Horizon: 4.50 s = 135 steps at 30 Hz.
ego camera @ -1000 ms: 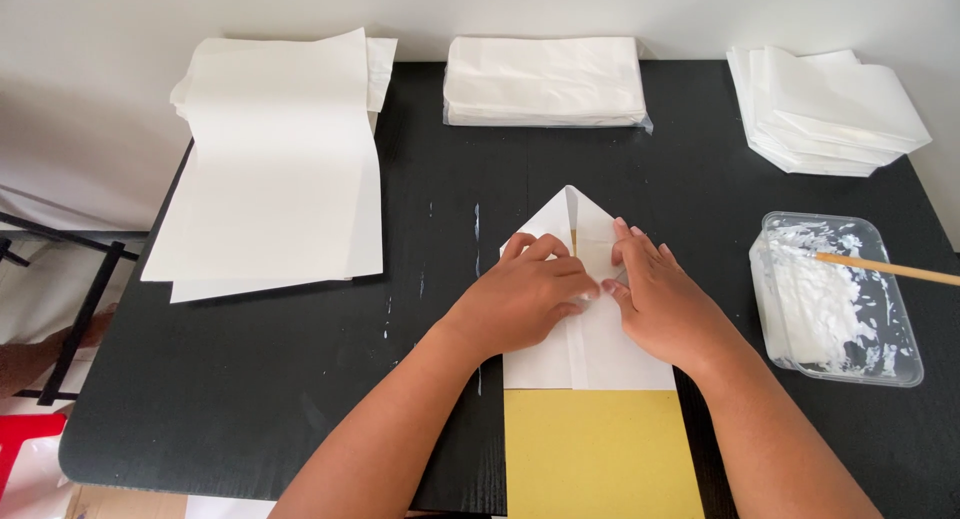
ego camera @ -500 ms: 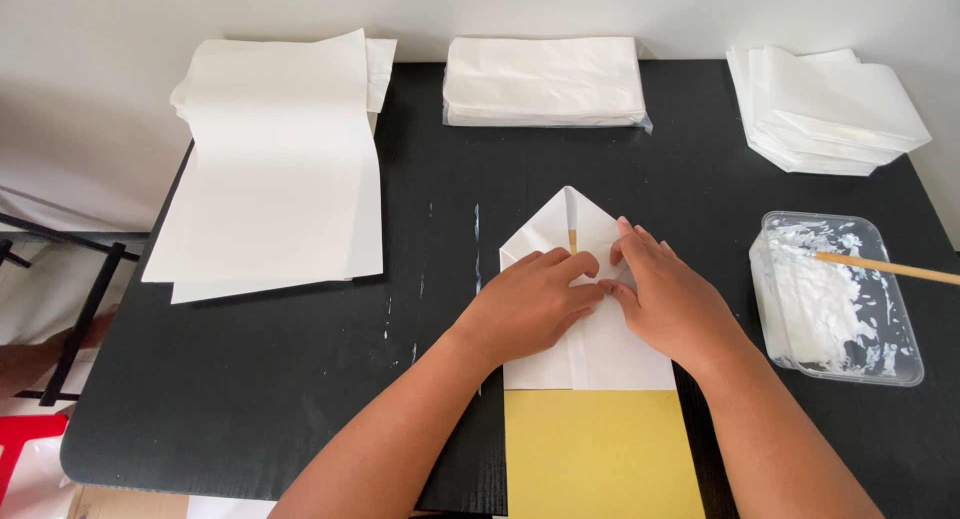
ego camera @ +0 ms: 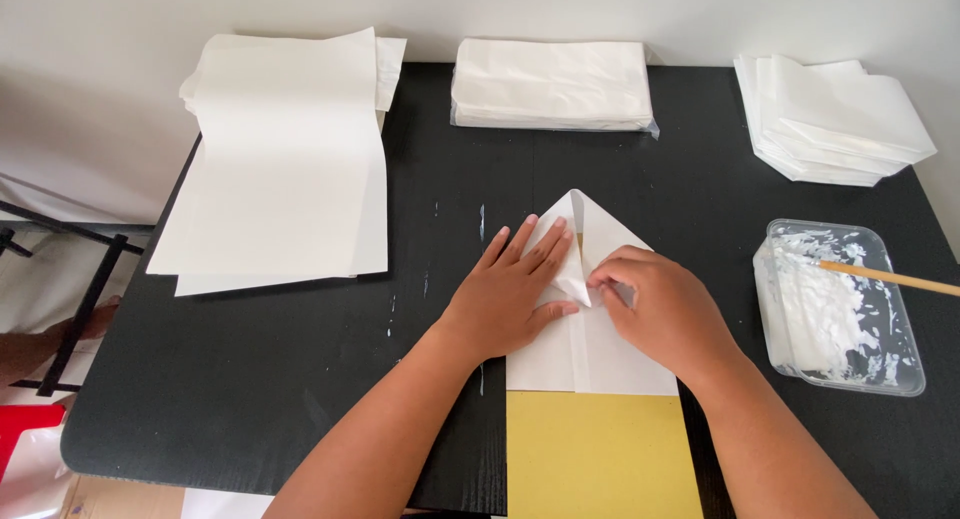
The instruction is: The person applies white adhesive to the edge of a white sheet using a brush, then folds the sheet over a yellow backing. They press the folded edges flat and continue folding the top corners inward to form a triangular flap.
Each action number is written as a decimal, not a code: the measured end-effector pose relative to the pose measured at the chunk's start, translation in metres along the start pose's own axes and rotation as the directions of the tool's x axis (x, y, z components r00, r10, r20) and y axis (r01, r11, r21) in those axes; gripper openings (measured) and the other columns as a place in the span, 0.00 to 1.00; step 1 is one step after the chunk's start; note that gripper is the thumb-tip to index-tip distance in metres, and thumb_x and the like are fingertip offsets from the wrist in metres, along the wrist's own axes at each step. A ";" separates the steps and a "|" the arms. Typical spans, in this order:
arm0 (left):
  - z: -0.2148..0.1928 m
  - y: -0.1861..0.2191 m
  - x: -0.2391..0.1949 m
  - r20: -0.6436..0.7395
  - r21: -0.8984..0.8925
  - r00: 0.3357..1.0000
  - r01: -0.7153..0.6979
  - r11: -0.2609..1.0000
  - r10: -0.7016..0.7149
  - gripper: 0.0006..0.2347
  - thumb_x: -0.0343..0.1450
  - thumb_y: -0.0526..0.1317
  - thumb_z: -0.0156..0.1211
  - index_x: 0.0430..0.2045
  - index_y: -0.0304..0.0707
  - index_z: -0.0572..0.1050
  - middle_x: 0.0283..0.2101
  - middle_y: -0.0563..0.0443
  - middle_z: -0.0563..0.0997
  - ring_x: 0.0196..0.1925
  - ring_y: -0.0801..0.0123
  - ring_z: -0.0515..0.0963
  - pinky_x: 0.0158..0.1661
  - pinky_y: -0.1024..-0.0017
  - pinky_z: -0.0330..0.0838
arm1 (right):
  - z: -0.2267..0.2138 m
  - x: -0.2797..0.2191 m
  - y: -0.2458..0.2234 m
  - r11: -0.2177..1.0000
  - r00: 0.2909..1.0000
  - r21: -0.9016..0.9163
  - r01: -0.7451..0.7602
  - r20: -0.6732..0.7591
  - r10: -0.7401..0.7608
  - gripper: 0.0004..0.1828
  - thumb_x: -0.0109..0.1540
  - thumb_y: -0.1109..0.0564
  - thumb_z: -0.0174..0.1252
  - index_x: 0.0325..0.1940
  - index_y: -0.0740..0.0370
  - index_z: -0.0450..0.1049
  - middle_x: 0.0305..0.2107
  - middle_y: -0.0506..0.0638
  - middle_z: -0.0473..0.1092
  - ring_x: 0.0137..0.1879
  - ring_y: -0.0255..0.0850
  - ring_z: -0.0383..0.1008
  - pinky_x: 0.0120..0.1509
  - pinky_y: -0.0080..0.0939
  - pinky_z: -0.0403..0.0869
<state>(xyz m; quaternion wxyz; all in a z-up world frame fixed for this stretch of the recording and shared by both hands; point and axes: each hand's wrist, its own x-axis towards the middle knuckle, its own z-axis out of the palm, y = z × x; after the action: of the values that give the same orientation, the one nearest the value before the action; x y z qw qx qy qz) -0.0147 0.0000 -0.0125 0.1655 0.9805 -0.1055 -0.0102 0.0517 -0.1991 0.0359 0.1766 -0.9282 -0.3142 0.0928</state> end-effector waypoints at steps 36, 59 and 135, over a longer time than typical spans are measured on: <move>0.010 0.013 0.004 0.006 0.150 1.000 0.028 0.988 -0.029 0.29 0.78 0.60 0.29 0.76 0.57 0.47 0.79 0.53 0.51 0.81 0.59 0.46 0.75 0.47 0.27 | -0.004 0.006 0.006 0.820 0.978 0.536 -0.202 0.160 0.136 0.15 0.60 0.53 0.61 0.31 0.66 0.88 0.37 0.50 0.80 0.48 0.41 0.73 0.55 0.45 0.70; 0.002 0.031 -0.003 0.040 0.170 0.999 -0.027 0.985 0.020 0.44 0.66 0.76 0.28 0.76 0.53 0.46 0.79 0.54 0.49 0.82 0.56 0.41 0.76 0.50 0.26 | -0.007 -0.002 0.013 0.915 0.987 0.403 -0.015 0.155 -0.052 0.11 0.60 0.64 0.58 0.48 0.65 0.72 0.48 0.59 0.71 0.67 0.56 0.72 0.68 0.57 0.73; -0.004 0.004 0.042 -0.045 0.198 0.994 -0.090 0.976 0.100 0.35 0.74 0.70 0.35 0.75 0.58 0.52 0.78 0.57 0.54 0.80 0.60 0.54 0.76 0.55 0.44 | 0.046 -0.063 0.032 0.930 0.931 0.035 0.365 -0.041 -0.364 0.30 0.67 0.48 0.44 0.70 0.63 0.68 0.69 0.61 0.62 0.76 0.54 0.58 0.78 0.54 0.53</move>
<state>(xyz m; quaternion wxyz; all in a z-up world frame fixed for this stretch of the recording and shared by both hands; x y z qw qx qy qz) 0.0255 -0.0113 -0.0071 0.0716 0.9857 -0.1482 0.0350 0.0072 -0.2491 -0.0151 0.2154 -0.8513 -0.4759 0.0492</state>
